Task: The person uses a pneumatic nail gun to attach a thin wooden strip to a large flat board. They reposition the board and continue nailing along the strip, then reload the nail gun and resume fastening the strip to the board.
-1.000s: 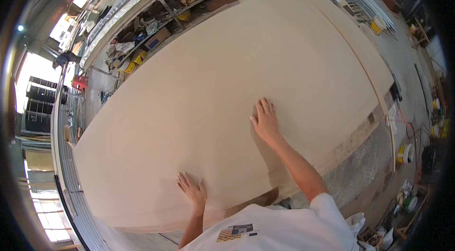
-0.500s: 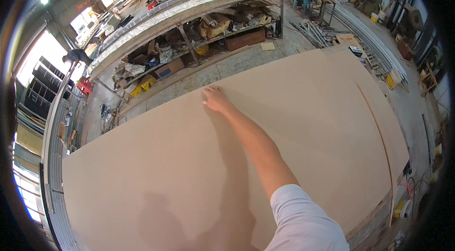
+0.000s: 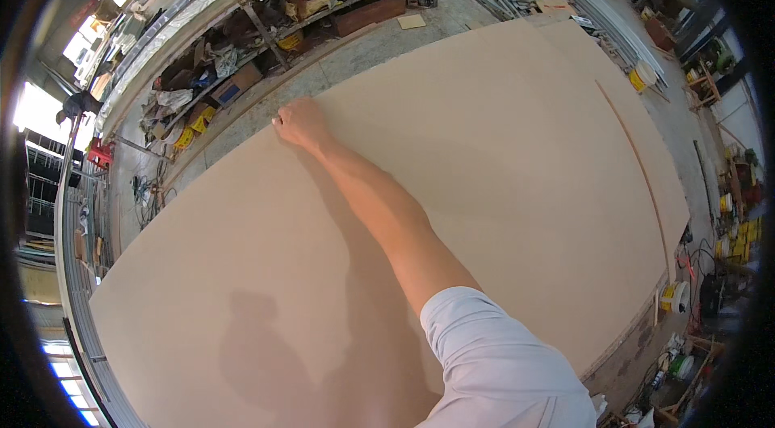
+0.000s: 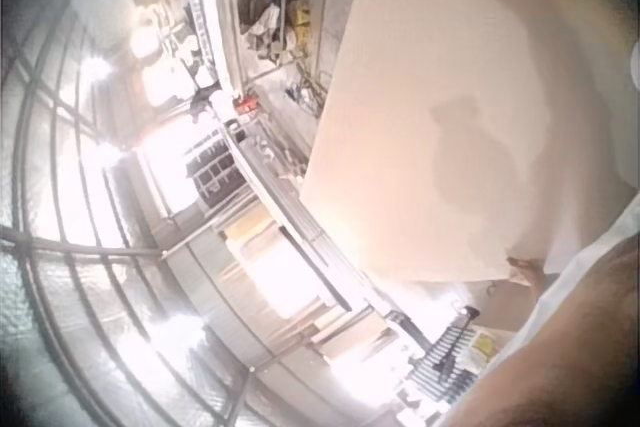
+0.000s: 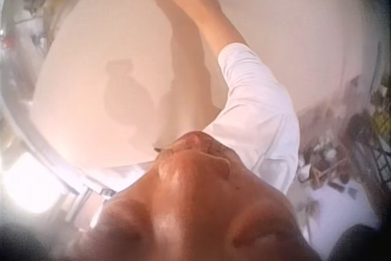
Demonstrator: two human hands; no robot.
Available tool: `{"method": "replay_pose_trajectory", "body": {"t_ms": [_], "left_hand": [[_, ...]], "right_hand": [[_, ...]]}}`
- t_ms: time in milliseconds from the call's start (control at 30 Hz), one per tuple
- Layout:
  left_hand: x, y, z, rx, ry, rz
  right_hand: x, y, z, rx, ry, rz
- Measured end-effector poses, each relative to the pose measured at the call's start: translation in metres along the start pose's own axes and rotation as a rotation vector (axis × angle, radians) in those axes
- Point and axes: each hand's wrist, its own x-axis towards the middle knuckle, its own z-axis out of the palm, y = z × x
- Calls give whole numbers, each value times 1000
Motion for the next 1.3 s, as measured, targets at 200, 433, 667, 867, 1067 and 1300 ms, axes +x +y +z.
{"method": "replay_pose_trajectory", "body": {"t_ms": [200, 433, 667, 867, 1067, 1300], "left_hand": [[-8, -7, -7, -35, -9, -2], [-64, -24, -40, -64, -33, -31], [-128, -39, -72, -132, 6, -166], [-182, -65, -108, -269, 110, -413], [-158, -155, -129, -475, 236, -532], [192, -214, -43, -250, -143, 136]], "right_hand": [[-39, -9, -10, 63, -3, 4], [-65, -16, -10, 103, -109, 2], [-200, -53, -58, 68, 44, -10], [-461, -95, -193, -17, -55, 227], [-737, -143, -316, -418, 89, 954], [-803, -200, -257, 339, 793, 1563]]}}
